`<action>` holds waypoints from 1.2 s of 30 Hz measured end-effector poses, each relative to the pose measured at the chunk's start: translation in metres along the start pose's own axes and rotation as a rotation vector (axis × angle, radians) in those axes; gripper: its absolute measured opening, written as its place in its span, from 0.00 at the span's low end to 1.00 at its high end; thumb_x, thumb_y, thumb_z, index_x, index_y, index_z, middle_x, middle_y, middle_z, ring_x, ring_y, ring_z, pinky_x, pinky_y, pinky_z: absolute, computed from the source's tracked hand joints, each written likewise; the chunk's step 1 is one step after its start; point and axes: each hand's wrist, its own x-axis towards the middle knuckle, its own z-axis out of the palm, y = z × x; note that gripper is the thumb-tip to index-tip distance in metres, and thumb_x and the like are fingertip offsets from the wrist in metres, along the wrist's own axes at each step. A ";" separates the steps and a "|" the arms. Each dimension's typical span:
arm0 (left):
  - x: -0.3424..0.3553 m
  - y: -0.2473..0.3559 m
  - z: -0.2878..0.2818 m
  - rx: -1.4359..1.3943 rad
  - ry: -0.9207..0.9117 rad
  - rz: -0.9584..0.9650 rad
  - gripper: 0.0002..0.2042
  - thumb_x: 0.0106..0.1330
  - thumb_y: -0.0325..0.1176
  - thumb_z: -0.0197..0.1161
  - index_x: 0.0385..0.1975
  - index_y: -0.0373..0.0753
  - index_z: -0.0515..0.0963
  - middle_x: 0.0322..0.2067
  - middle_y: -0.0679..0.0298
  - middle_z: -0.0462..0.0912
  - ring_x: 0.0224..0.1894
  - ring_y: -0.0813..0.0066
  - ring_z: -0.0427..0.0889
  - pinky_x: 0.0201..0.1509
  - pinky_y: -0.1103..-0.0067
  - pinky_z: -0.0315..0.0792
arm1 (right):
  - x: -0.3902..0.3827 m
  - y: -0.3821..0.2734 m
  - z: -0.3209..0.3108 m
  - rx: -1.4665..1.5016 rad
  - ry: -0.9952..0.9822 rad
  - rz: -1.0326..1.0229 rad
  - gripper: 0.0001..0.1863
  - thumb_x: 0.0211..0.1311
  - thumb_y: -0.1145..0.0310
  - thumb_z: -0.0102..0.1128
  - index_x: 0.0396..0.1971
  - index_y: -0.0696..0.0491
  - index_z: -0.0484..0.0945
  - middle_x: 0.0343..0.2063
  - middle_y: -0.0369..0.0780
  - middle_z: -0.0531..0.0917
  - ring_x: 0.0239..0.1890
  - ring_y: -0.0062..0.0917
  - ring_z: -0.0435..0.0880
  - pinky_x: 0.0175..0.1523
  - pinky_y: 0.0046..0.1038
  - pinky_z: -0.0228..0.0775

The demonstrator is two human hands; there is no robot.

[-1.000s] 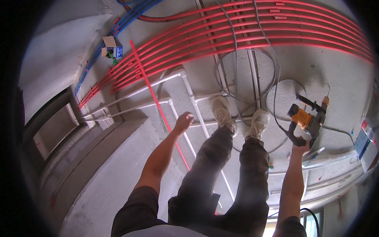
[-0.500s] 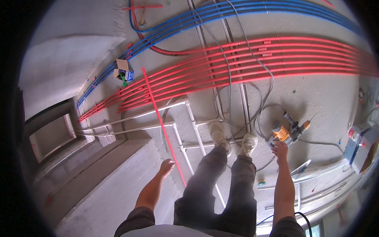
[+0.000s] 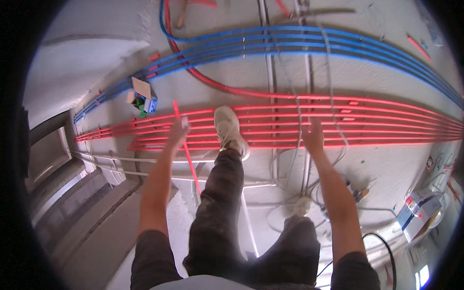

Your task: The person installs red and blue plastic pipes along a wall. They use a power drill to create holes, a hammer to secure clips, and pliers to cut and adjust the pipes. The person arranges the pipes in parallel lines and secures them with clips.

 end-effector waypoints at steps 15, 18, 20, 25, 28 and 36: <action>0.575 0.187 -0.100 0.542 0.434 0.555 0.28 0.63 0.37 0.63 0.64 0.35 0.73 0.49 0.40 0.83 0.53 0.37 0.81 0.58 0.55 0.76 | 0.295 -0.075 0.216 -0.558 -0.010 -0.081 0.42 0.68 0.38 0.58 0.78 0.38 0.61 0.81 0.34 0.55 0.83 0.38 0.48 0.81 0.60 0.39; 0.608 0.181 -0.098 0.502 0.473 0.457 0.29 0.64 0.33 0.58 0.68 0.40 0.72 0.53 0.40 0.83 0.53 0.39 0.83 0.56 0.53 0.77 | 0.301 -0.090 0.207 -0.479 -0.063 -0.026 0.42 0.65 0.38 0.61 0.76 0.38 0.65 0.79 0.35 0.59 0.82 0.39 0.50 0.81 0.60 0.39; 0.607 0.211 -0.087 0.470 0.495 0.367 0.26 0.64 0.31 0.58 0.64 0.40 0.74 0.48 0.41 0.85 0.50 0.39 0.85 0.54 0.53 0.77 | 0.301 -0.087 0.199 -0.472 -0.038 -0.022 0.42 0.63 0.38 0.62 0.75 0.39 0.66 0.79 0.35 0.60 0.82 0.39 0.52 0.81 0.60 0.40; 0.491 0.401 0.003 0.137 0.374 0.709 0.16 0.62 0.24 0.55 0.49 0.34 0.82 0.39 0.44 0.86 0.49 0.41 0.85 0.52 0.57 0.77 | 0.300 -0.077 0.182 -0.472 -0.059 0.010 0.42 0.63 0.38 0.61 0.74 0.39 0.67 0.79 0.34 0.60 0.81 0.37 0.53 0.81 0.59 0.40; 0.423 0.511 0.094 0.246 -0.013 1.146 0.19 0.61 0.22 0.58 0.53 0.38 0.83 0.48 0.44 0.84 0.51 0.41 0.84 0.55 0.56 0.77 | 0.292 -0.070 0.185 -0.464 -0.047 0.003 0.41 0.64 0.37 0.60 0.74 0.38 0.67 0.78 0.34 0.61 0.81 0.37 0.53 0.81 0.59 0.40; 0.427 0.569 0.203 0.637 0.128 1.272 0.10 0.65 0.33 0.63 0.44 0.38 0.83 0.52 0.44 0.81 0.47 0.42 0.86 0.50 0.52 0.80 | 0.295 -0.083 0.185 -0.337 0.049 -0.112 0.41 0.62 0.40 0.64 0.73 0.42 0.70 0.76 0.36 0.65 0.80 0.38 0.54 0.81 0.58 0.41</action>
